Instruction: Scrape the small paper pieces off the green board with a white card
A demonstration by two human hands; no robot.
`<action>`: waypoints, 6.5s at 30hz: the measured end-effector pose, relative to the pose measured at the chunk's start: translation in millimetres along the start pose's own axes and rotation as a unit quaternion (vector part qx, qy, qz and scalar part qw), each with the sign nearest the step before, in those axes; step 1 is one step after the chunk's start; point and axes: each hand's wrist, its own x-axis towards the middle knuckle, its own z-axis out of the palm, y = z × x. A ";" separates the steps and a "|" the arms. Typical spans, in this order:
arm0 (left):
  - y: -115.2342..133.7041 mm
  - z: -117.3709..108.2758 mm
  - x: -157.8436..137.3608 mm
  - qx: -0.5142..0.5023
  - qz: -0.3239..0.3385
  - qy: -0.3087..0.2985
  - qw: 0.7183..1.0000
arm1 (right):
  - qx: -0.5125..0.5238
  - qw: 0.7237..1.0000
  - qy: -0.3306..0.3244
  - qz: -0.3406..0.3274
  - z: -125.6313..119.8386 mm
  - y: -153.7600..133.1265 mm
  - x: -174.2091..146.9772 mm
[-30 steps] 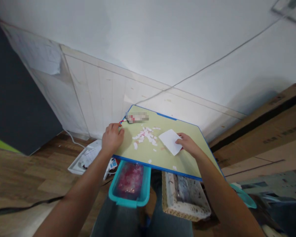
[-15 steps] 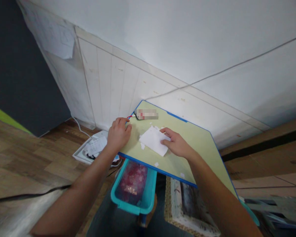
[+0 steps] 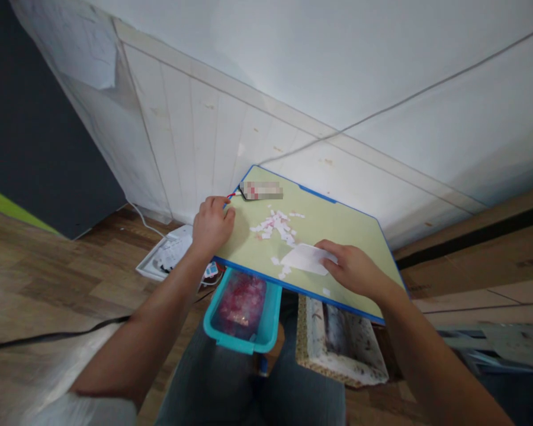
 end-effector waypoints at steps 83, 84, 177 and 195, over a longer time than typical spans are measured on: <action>5.6 -2.7 0.6 0.047 0.011 -0.037 0.998 | 0.337 0.867 0.122 0.345 16.6 107.6 -2.9; 5.4 -3.0 0.8 0.046 0.017 -0.040 0.998 | 0.337 0.867 0.117 0.347 18.8 107.8 14.5; 7.5 -4.7 1.4 0.055 0.027 -0.065 0.996 | -0.113 0.985 0.091 0.092 -1.9 32.5 3.1; 6.8 -4.1 1.9 0.051 0.036 -0.059 0.996 | -0.096 0.979 0.115 0.137 -10.8 61.5 -50.0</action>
